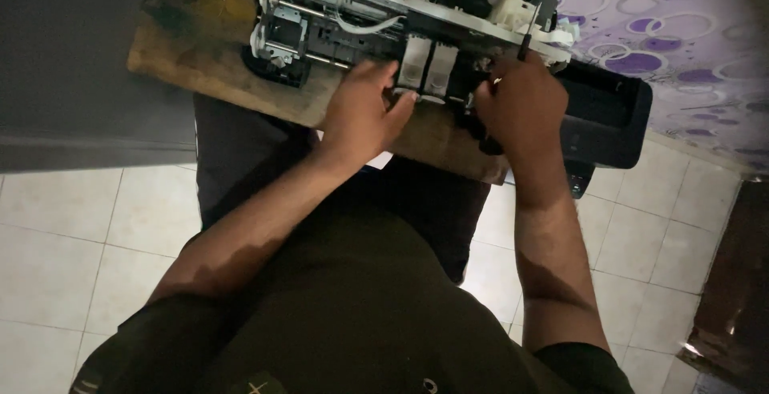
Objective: Unscrewing and removing internal components from a printer using a screwdriver for repair purposes.
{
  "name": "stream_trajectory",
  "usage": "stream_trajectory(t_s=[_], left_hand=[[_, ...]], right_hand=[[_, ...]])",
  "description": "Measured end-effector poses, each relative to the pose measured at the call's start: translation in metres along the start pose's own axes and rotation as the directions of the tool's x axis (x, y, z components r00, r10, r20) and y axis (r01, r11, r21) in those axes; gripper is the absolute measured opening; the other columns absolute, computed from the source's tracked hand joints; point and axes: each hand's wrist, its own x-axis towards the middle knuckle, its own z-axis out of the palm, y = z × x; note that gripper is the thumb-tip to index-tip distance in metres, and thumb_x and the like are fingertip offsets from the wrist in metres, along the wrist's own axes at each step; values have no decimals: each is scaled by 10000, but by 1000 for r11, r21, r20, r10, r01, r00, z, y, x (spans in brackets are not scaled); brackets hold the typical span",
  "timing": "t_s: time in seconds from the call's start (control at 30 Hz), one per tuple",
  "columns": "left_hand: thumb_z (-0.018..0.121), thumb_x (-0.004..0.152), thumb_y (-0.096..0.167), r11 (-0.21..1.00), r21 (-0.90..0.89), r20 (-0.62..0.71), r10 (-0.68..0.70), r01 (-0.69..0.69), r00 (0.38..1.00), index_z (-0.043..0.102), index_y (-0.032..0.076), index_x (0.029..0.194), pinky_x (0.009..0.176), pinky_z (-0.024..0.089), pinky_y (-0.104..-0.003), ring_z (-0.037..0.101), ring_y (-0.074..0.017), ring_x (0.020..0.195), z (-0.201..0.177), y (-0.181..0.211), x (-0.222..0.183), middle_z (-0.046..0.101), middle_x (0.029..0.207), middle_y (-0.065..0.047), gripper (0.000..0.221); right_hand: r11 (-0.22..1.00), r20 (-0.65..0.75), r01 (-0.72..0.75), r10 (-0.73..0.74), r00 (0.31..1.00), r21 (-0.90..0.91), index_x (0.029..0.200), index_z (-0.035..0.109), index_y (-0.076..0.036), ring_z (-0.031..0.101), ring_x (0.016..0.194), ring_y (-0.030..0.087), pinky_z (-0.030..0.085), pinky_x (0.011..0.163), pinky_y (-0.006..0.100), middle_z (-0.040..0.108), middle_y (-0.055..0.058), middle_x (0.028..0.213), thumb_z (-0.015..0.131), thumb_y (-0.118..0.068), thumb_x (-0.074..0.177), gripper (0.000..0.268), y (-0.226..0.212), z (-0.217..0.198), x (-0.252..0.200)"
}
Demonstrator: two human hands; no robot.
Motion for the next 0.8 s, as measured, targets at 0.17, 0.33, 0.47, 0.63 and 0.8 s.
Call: stream_trajectory(t_s=[0.17,0.33,0.47,0.63,0.8], left_hand=[[774,914,290,1000,13,4,8,-8,1000,677,-31,1285,612,621,-433,745,-337,786,6,4,-2,692,991,-172,500],[778,919,242,1000,-10,11,-14,14,1000,650,-29,1322,618,631,-441,731,-396,838,7,4,-5,682,1041,-228,503],[759,933,224,1000,19,48,-19,18,999,633,-27,1349,657,649,-426,740,-357,861,9,1,-2,677,1055,-206,501],[744,943,215,999,8,75,44,-44,996,600,-25,1387,675,652,-430,739,-362,898,0,-1,-5,673,1118,-216,525],[761,921,130,971,-15,83,240,-240,967,662,-8,1333,646,605,-417,697,-428,846,-28,-15,-1,687,1101,-225,446]], right_hand=[[999,25,-51,51,998,-10,940,790,-105,702,720,340,553,528,400,612,150,903,732,-279,940,184,10,11,1],[999,-13,-44,44,999,13,958,790,-88,701,731,349,550,510,396,619,164,890,767,-260,946,174,7,4,-2],[997,-23,-30,32,999,75,998,788,-58,698,755,367,561,559,426,630,199,885,845,-313,914,274,0,-10,-11],[973,0,-79,81,997,219,1082,768,-17,701,840,402,569,628,456,649,217,959,852,-284,946,311,-3,-31,-29],[908,6,-204,217,976,365,1149,749,-6,691,872,401,562,690,447,658,228,1013,839,-174,963,267,-3,-45,-65]])
